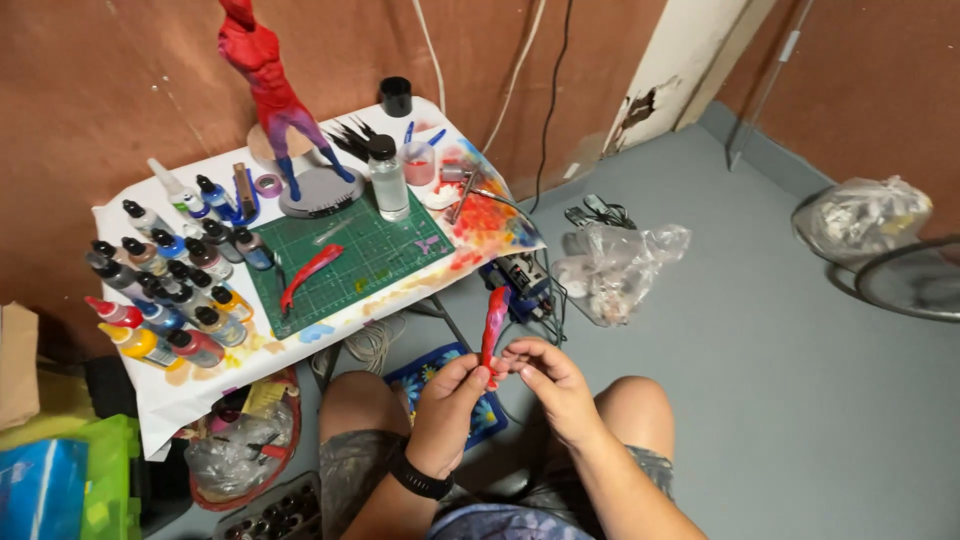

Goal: A person uses a fine-tipped tool to apply masking or paint to a small component of a 3D-printed figure at a design station.

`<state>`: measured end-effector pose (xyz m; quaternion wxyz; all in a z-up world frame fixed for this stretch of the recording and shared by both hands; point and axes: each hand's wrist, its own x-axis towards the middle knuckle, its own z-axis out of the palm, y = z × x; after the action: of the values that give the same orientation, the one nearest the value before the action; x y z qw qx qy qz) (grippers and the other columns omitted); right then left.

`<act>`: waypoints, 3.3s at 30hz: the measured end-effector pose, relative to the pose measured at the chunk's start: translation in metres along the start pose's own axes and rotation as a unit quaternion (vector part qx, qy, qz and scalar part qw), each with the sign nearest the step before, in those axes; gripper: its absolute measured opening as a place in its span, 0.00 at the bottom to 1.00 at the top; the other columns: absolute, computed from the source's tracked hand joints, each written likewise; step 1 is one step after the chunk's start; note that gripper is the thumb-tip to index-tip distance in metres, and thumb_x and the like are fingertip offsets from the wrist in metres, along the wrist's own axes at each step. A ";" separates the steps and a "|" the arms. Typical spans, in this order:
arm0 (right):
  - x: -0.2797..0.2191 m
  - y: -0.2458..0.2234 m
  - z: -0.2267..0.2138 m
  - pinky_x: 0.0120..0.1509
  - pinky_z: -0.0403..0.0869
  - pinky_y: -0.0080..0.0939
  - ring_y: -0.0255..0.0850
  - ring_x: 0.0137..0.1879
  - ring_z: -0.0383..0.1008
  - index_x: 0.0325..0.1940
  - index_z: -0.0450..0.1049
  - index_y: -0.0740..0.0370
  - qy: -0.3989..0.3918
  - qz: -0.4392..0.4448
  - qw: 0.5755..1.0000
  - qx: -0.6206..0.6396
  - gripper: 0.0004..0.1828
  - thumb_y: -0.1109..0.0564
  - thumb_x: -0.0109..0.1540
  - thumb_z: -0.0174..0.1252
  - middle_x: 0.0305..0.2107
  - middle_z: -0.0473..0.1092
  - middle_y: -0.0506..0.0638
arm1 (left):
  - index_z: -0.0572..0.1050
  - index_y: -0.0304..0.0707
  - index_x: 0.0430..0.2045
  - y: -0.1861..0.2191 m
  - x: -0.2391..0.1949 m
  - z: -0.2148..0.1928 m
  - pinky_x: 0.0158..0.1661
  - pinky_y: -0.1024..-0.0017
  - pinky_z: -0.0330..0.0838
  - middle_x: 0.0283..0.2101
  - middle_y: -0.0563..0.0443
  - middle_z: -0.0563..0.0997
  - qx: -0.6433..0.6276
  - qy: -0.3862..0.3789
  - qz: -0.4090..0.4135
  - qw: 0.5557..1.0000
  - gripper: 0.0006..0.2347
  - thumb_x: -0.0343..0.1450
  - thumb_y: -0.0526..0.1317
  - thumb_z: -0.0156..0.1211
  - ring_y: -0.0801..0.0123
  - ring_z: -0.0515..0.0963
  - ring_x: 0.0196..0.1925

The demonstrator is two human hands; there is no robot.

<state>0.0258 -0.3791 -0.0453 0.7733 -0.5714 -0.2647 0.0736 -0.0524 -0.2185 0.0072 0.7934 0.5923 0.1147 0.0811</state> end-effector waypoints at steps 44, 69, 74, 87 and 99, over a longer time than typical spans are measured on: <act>-0.018 0.032 0.004 0.50 0.80 0.61 0.58 0.34 0.79 0.47 0.75 0.68 -0.044 0.231 0.899 0.371 0.19 0.48 0.71 0.50 0.18 0.67 0.60 | 0.69 0.28 0.56 -0.050 0.038 -0.014 0.47 0.67 0.79 0.46 0.30 0.83 -0.070 -0.086 0.097 0.989 0.14 0.75 0.31 0.53 0.54 0.85 0.49; -0.018 0.039 0.000 0.53 0.77 0.37 0.37 0.40 0.80 0.59 0.76 0.68 0.003 0.090 0.996 -0.015 0.20 0.64 0.62 0.65 0.32 0.80 0.55 | 0.57 0.32 0.63 -0.065 0.039 -0.020 0.54 0.52 0.76 0.51 0.24 0.77 -0.083 -0.054 0.164 0.982 0.26 0.70 0.22 0.56 0.41 0.83 0.52; -0.019 0.033 0.003 0.51 0.76 0.37 0.34 0.38 0.77 0.55 0.79 0.66 0.022 0.081 0.995 -0.044 0.15 0.63 0.63 0.64 0.29 0.79 0.53 | 0.57 0.33 0.63 -0.073 0.041 -0.022 0.47 0.60 0.80 0.48 0.27 0.80 -0.071 -0.049 0.157 0.984 0.28 0.69 0.22 0.59 0.50 0.85 0.47; -0.033 0.057 0.004 0.41 0.79 0.51 0.53 0.28 0.80 0.36 0.72 0.65 -0.015 0.185 0.938 0.293 0.17 0.51 0.72 0.48 0.19 0.73 0.67 | 0.78 0.31 0.42 -0.043 0.011 0.002 0.07 0.78 0.72 0.38 0.41 0.86 -0.021 -0.047 0.097 0.994 0.08 0.70 0.28 0.62 0.71 0.78 0.12; -0.022 0.000 -0.001 0.51 0.76 0.38 0.43 0.40 0.80 0.45 0.75 0.71 0.121 0.026 0.992 0.026 0.07 0.63 0.67 0.57 0.30 0.77 0.61 | 0.78 0.32 0.38 -0.029 0.000 0.005 0.33 0.76 0.80 0.32 0.45 0.86 0.060 0.005 0.144 0.988 0.09 0.67 0.31 0.69 0.71 0.83 0.30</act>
<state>0.0072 -0.3891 -0.0527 0.8121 -0.5622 -0.1528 0.0308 -0.0511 -0.2314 -0.0189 0.7356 0.6492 0.0366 0.1900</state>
